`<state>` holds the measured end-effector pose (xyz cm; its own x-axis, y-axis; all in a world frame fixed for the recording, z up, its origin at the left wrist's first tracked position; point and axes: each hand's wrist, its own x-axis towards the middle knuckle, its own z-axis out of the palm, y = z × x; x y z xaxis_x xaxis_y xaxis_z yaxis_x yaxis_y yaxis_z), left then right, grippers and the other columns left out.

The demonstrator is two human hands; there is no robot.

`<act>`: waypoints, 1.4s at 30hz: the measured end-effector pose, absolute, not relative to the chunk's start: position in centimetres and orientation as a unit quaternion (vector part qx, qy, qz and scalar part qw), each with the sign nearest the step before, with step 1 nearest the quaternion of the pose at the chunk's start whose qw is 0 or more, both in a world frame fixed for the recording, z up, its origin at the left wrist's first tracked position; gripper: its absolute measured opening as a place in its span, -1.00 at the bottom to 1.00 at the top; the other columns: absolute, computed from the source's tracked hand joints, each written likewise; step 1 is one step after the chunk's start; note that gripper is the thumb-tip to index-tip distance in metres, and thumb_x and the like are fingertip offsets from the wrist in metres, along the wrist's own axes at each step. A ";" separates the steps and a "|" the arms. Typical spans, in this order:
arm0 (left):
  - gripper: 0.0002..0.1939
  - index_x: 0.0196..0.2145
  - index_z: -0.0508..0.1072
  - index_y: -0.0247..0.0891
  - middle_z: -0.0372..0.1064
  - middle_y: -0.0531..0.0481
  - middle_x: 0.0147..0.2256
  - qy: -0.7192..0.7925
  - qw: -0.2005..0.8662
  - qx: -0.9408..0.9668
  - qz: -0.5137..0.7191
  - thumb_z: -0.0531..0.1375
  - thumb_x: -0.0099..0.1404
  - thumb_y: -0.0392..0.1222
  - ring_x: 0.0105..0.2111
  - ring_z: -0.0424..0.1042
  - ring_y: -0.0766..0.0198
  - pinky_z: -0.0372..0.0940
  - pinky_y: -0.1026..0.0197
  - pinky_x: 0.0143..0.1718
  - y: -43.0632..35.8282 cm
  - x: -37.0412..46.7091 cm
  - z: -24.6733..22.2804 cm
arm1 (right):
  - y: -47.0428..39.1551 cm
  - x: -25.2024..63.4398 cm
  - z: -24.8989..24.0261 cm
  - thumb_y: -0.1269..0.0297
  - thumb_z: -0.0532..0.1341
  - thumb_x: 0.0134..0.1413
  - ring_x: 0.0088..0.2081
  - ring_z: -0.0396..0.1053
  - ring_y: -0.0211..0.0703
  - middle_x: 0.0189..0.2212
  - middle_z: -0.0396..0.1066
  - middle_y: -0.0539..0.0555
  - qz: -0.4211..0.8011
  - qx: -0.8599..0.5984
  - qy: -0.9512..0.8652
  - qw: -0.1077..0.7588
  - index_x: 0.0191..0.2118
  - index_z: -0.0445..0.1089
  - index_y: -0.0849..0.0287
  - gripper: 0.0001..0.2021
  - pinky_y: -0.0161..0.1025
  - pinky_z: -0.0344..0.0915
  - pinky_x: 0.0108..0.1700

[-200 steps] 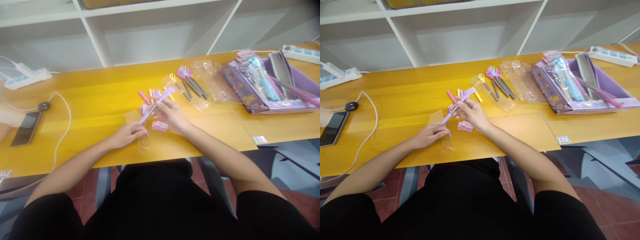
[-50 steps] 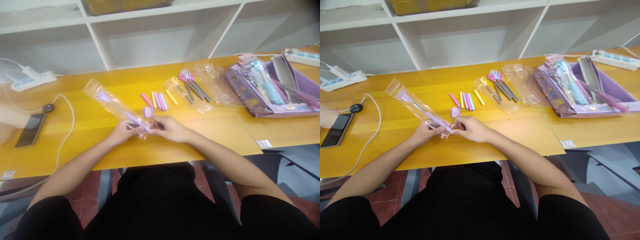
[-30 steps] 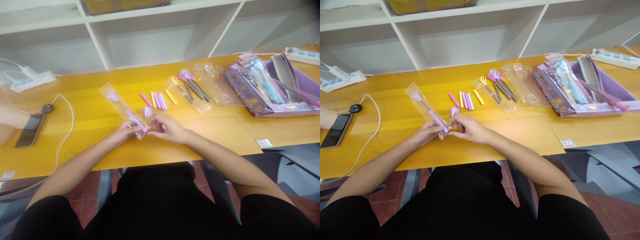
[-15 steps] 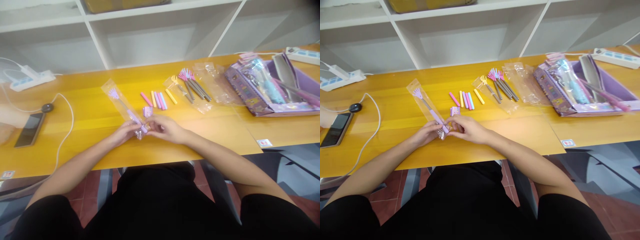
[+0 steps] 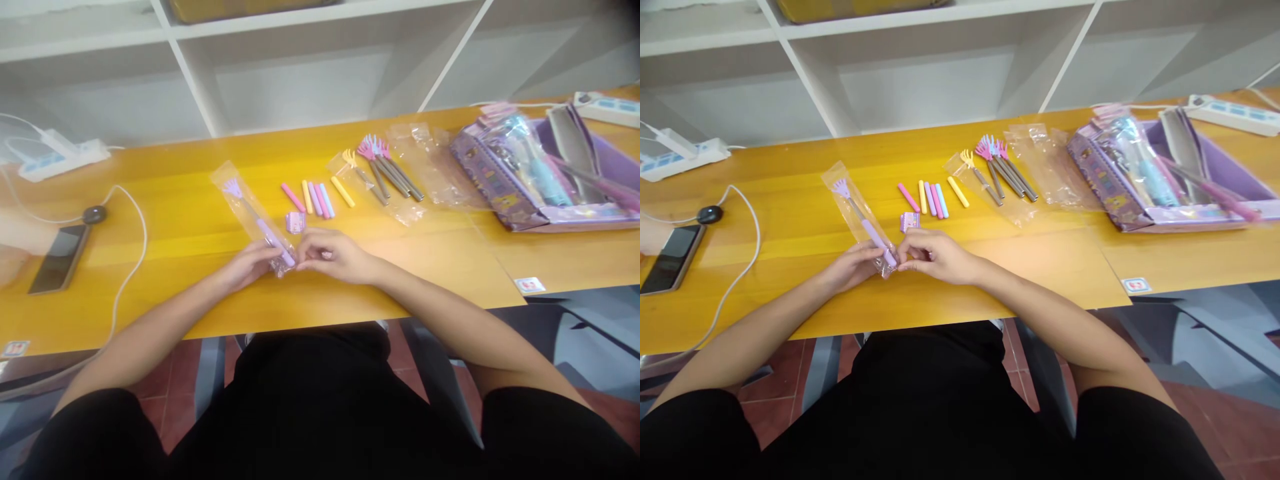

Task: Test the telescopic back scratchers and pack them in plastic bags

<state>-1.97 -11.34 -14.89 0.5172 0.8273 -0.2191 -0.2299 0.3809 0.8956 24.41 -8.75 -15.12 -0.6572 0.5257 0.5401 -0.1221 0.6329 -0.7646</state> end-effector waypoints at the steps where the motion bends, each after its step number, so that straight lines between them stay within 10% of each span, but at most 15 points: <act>1: -0.52 -0.16 0.77 -0.33 0.67 -0.18 -0.24 0.347 0.758 0.428 0.350 0.66 0.26 0.15 -0.30 0.59 0.16 0.45 0.22 -0.31 -11.3 -2.0 -14.9 | -8.7 24.5 -15.1 0.22 0.47 0.58 -0.34 0.27 -0.30 -0.33 0.33 -0.07 0.396 -0.115 -0.819 0.399 -0.12 0.57 0.18 -0.81 -0.33 0.27 -0.23; 42: -0.55 -0.22 0.78 -0.34 0.64 -0.21 -0.30 0.320 0.799 0.418 0.290 0.61 0.31 0.16 -0.33 0.57 0.17 0.47 0.21 -0.29 -11.3 -2.5 -14.7 | -9.4 25.2 -14.0 0.47 0.36 0.50 -0.30 0.37 -0.33 -0.16 0.45 0.04 0.456 -0.027 -0.818 0.349 -0.08 0.61 0.18 -0.92 -0.37 0.30 -0.32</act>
<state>-2.55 -11.26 -14.70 0.6273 0.7305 -0.2699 -0.1954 0.4832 0.8535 25.18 -9.38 -14.04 -0.7550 0.3632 0.5459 -0.2736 0.5821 -0.7657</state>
